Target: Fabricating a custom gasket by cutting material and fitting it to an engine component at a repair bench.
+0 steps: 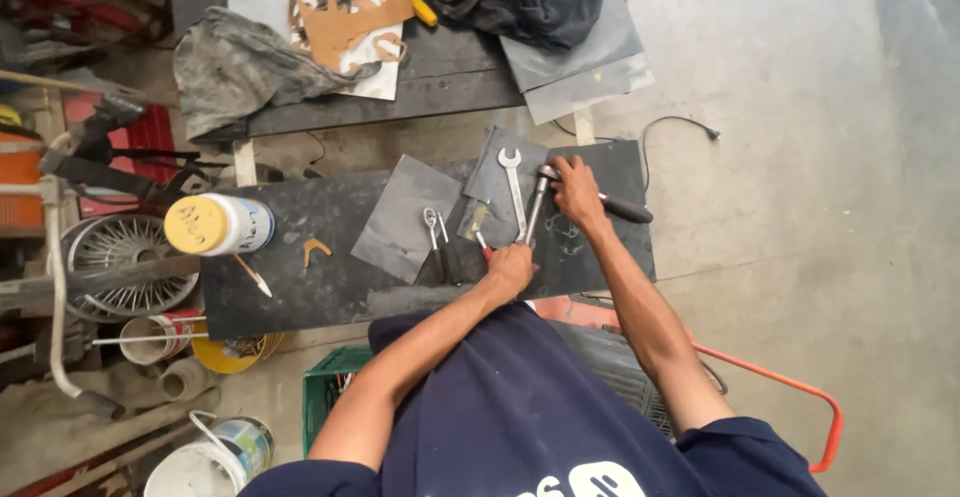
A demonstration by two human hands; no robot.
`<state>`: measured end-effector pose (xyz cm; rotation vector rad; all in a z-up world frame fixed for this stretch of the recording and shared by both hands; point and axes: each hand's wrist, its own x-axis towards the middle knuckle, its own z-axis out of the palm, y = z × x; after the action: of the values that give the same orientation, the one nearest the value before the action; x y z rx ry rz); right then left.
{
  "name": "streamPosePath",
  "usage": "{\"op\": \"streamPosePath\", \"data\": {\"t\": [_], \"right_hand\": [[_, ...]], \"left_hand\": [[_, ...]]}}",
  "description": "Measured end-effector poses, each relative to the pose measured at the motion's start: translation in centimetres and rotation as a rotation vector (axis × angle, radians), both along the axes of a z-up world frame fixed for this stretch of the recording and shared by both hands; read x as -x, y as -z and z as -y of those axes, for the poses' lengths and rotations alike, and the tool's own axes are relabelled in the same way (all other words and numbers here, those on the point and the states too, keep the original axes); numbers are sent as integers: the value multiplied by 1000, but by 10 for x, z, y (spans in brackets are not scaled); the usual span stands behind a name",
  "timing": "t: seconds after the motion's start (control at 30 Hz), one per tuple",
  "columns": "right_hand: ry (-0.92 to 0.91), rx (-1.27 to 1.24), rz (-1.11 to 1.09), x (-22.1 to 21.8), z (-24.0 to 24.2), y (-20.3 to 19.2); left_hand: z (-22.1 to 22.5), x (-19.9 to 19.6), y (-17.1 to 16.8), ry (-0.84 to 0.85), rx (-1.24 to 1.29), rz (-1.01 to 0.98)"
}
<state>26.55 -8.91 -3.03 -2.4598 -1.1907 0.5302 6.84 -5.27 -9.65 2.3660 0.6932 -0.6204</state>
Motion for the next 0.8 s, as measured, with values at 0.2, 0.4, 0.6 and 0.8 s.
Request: {"op": "streamPosePath", "data": {"t": [0.2,0.4,0.6,0.8], "right_hand": [[25,0,-22,9,-4,-24],[19,-37,-66,-4,-4,-6],[127,-52,-144,1,10,-6],[365,-199,-177,-17,40,-2]], "left_hand": [[2,8,32,-79,66,-34],[-8,27,-72,-178,159,119],[-33,56,-159,-258,386,237],[-68,137,-191,-416,745,84]]}}
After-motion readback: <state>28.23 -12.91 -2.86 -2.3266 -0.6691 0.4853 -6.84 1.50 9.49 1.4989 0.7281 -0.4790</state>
